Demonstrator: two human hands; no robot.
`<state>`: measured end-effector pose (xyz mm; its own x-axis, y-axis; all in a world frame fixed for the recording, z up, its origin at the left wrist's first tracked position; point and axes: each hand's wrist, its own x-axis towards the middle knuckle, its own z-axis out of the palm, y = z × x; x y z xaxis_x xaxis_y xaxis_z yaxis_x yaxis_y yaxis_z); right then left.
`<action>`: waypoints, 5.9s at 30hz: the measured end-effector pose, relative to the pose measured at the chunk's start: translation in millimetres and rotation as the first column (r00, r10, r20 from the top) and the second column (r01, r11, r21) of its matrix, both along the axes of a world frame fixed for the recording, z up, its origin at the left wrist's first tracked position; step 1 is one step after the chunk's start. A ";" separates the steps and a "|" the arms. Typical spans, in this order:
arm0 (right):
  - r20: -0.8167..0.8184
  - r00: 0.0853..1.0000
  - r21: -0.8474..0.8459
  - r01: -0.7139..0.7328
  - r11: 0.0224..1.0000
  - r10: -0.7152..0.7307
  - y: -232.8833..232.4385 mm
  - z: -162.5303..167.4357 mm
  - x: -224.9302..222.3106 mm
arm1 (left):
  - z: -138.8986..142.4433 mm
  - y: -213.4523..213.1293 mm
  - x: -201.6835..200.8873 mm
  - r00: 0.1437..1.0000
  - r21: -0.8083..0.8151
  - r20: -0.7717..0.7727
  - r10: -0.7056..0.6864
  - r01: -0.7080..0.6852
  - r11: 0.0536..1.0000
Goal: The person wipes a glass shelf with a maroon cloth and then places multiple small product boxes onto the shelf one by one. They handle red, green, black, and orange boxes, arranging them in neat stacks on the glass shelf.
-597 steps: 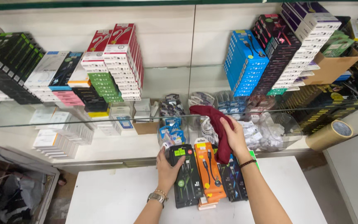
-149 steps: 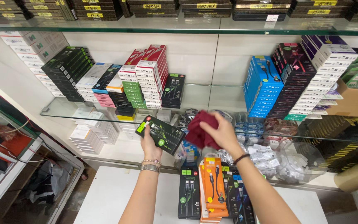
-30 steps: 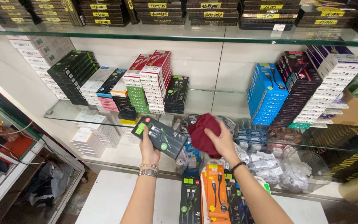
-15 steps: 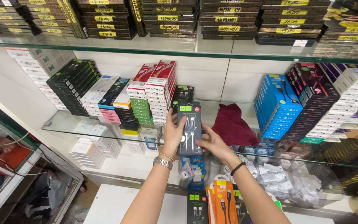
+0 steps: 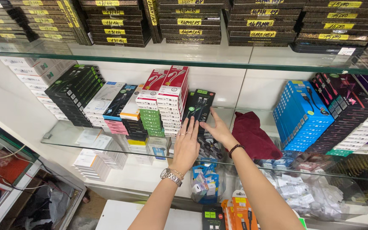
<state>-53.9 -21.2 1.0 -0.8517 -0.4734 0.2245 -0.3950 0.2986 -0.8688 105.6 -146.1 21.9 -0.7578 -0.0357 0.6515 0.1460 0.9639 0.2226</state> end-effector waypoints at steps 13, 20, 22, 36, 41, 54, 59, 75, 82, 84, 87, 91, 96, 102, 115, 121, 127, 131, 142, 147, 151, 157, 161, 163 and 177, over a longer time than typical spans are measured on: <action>-0.378 0.906 0.225 0.288 0.931 -0.189 23.8 5.8 -1.5 | -14.1 2.7 -1.3 0.999 0.138 -0.039 -0.012 0.017 0.990; -0.499 0.853 0.575 0.459 0.677 -0.155 117.7 -10.1 30.3 | -69.1 19.8 37.9 0.925 0.587 0.349 -0.149 -0.092 0.804; -0.548 0.826 0.497 0.446 0.744 -0.129 129.8 -23.1 45.7 | -96.0 26.1 51.5 0.922 0.671 0.327 -0.210 -0.070 0.738; 0.310 0.949 -0.499 0.213 0.840 -0.057 140.9 -71.3 145.9 | -199.3 84.1 151.6 0.693 0.618 0.717 -0.077 -0.581 0.531; 0.356 0.933 -0.507 0.143 0.850 0.056 136.8 -71.8 179.6 | -171.9 71.7 144.5 0.967 0.974 0.179 -0.184 -0.200 -0.105; -0.109 0.966 -0.114 0.221 0.969 -0.233 96.0 -69.6 180.8 | -81.9 88.6 141.6 0.961 0.954 0.165 -0.224 -0.213 -0.211; 0.442 0.874 -0.594 0.117 0.796 0.202 94.4 -63.6 160.1 | -81.5 87.0 144.4 0.982 0.874 0.169 -0.082 -0.111 0.473; 0.556 0.726 -0.549 -0.045 0.835 0.405 80.9 -51.1 190.9 | -50.0 63.6 120.0 0.983 0.970 -0.067 -0.171 0.024 -0.244; 0.622 0.732 -0.329 -0.076 0.941 0.276 116.1 -45.9 211.1 | -59.0 7.8 120.3 0.896 0.798 -0.225 0.384 0.395 -0.455; 0.668 0.661 -0.541 0.115 0.833 0.342 109.7 -41.5 213.6 | -66.2 9.0 115.7 0.808 0.752 -0.194 0.557 0.487 -0.445; 0.344 0.936 -0.486 0.110 0.867 0.074 69.8 -43.9 229.1 | -78.8 39.9 89.7 0.726 0.809 -0.146 0.672 0.479 -0.341; 0.225 0.966 -0.386 -0.029 0.922 0.125 60.9 -52.2 213.9 | -84.9 33.7 92.8 0.844 0.700 -0.035 0.535 0.403 -0.590; 0.135 0.991 -0.290 0.051 0.956 -0.012 105.6 -37.5 141.7 | -79.5 -1.5 104.3 0.949 0.650 -0.109 0.296 0.294 -0.701; -0.733 0.608 0.077 0.518 0.852 -0.303 122.0 10.7 73.1 | -69.0 13.9 66.8 0.994 0.905 -0.109 -0.010 0.095 -0.414; 0.381 0.899 -0.321 -0.091 0.943 0.217 56.2 15.6 59.3 | 19.5 14.3 -0.2 0.966 0.604 -0.201 0.161 -0.007 0.797; 0.094 0.995 -0.024 0.036 0.999 -0.034 -11.0 51.1 -12.9 | 25.9 3.6 16.0 0.981 0.310 -0.128 0.148 -0.102 0.945; -0.334 0.943 0.137 0.035 0.990 0.013 -13.4 8.6 9.6 | 4.7 -7.2 -6.4 0.996 0.032 -0.069 0.058 -0.056 0.998; -0.364 0.931 0.202 0.039 0.979 0.039 -14.9 3.7 9.0 | 1.0 -7.0 -17.3 0.999 0.010 -0.040 0.031 -0.031 0.999; -0.273 0.943 0.638 0.324 0.699 -0.189 85.7 21.4 22.5 | -25.8 13.1 27.8 1.000 0.452 -0.027 -0.005 0.017 0.892; -0.371 0.927 0.636 0.301 0.711 -0.060 127.3 -15.0 59.5 | -93.8 40.1 55.3 0.929 0.653 0.364 0.068 -0.306 0.692; -0.457 0.883 0.337 0.283 0.898 -0.107 135.8 -42.8 91.2 | -151.6 58.4 86.9 0.577 0.323 0.816 0.044 -0.517 0.792; -0.099 0.975 -0.160 0.180 0.971 -0.197 137.7 -54.1 119.2 | -197.5 101.7 130.6 0.501 0.423 0.865 -0.037 -0.687 0.591; 0.262 0.962 -0.345 0.167 0.924 -0.075 145.7 -56.4 129.7 | -205.0 111.8 145.1 0.576 0.429 0.808 0.124 -0.719 0.547; 0.311 0.950 -0.410 0.166 0.897 -0.034 150.2 -55.9 132.5 | -201.9 106.7 147.7 0.663 0.531 0.737 0.127 -0.685 0.498; -0.597 0.797 0.137 -0.011 0.991 0.091 71.2 -48.9 250.9 | -82.4 53.7 120.7 0.954 0.777 -0.137 -0.269 -0.065 -0.626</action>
